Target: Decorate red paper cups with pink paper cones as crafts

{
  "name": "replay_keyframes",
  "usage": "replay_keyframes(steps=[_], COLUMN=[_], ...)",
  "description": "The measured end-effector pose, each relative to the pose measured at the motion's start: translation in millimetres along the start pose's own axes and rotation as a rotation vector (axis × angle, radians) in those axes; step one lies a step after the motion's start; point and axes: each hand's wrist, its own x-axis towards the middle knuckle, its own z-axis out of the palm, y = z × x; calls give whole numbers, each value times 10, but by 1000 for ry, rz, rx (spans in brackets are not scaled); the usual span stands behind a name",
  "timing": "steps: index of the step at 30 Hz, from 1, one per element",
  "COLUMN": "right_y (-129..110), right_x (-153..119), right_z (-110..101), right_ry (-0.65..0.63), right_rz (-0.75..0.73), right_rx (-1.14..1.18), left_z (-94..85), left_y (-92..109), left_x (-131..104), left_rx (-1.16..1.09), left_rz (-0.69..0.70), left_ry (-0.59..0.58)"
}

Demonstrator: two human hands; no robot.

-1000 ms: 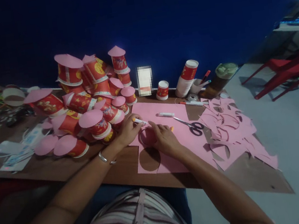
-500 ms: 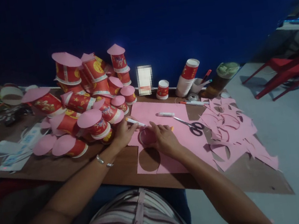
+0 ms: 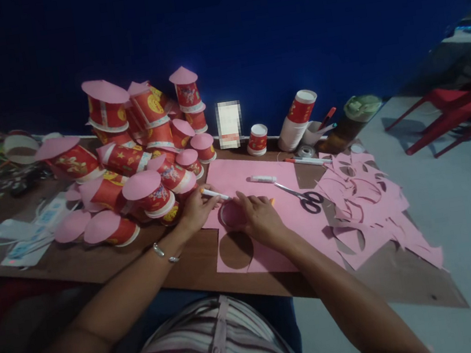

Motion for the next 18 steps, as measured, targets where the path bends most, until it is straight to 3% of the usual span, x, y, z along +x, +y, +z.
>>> replay_keyframes(steps=[18], right_y=[-43], right_x=[14], right_z=[-80], right_ry=[-60], right_rz=[14], right_rx=[-39], left_z=[-127], left_y=[137], left_x=[-139], left_rx=[286], left_rz=[118], left_ry=[-1])
